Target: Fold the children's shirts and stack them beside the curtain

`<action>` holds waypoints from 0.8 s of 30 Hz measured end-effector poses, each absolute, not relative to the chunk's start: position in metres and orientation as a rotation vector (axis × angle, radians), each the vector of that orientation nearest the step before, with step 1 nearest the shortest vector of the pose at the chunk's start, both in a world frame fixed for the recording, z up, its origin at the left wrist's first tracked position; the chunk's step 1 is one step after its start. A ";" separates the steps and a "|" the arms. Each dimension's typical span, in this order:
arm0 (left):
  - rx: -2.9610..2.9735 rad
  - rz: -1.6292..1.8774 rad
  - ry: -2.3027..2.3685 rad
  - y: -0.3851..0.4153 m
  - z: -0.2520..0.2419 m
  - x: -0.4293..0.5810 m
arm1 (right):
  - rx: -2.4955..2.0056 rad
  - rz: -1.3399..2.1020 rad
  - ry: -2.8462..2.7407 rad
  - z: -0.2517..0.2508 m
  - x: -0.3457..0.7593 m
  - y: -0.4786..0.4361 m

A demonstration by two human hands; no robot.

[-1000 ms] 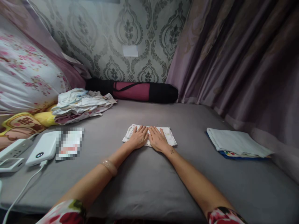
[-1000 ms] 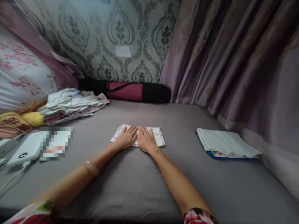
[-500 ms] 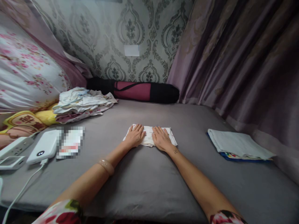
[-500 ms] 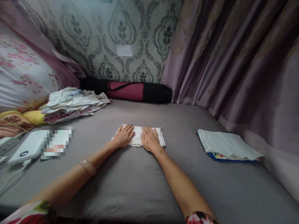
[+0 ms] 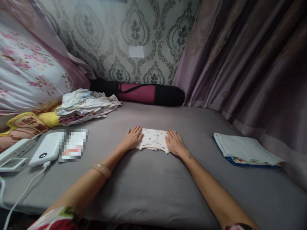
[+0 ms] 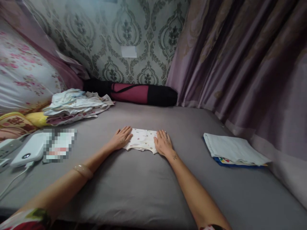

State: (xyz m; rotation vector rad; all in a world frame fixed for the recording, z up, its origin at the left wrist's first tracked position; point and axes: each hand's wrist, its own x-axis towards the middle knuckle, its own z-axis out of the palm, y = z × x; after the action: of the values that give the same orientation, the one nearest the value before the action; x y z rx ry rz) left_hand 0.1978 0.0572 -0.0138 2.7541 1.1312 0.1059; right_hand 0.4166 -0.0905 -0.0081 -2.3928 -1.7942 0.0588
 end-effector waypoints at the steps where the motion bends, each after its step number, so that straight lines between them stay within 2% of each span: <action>1: 2.746 0.097 1.138 0.058 -0.015 0.198 | -2.396 0.062 -1.788 -0.009 0.418 -0.091; 7: 2.727 0.126 1.107 0.061 -0.013 0.195 | -2.391 0.137 -1.819 -0.004 0.425 -0.092; 11: 2.691 0.207 1.178 0.066 -0.016 0.188 | -2.406 0.028 -1.761 -0.007 0.435 -0.098; 16: 2.662 0.152 1.212 0.068 -0.018 0.187 | -2.436 0.049 -1.786 -0.021 0.441 -0.100; 21: 2.671 0.106 1.228 0.065 -0.009 0.190 | -2.494 0.102 -1.789 -0.012 0.438 -0.095; 24: 2.794 0.275 1.218 0.059 -0.006 0.197 | -2.475 0.006 -1.789 -0.006 0.429 -0.088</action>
State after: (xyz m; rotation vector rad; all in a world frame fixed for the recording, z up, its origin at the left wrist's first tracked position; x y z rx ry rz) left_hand 0.1971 0.0590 -0.0060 2.7942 1.2179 0.2751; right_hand 0.4288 -0.0881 -0.0063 -2.4750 -1.7895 0.0058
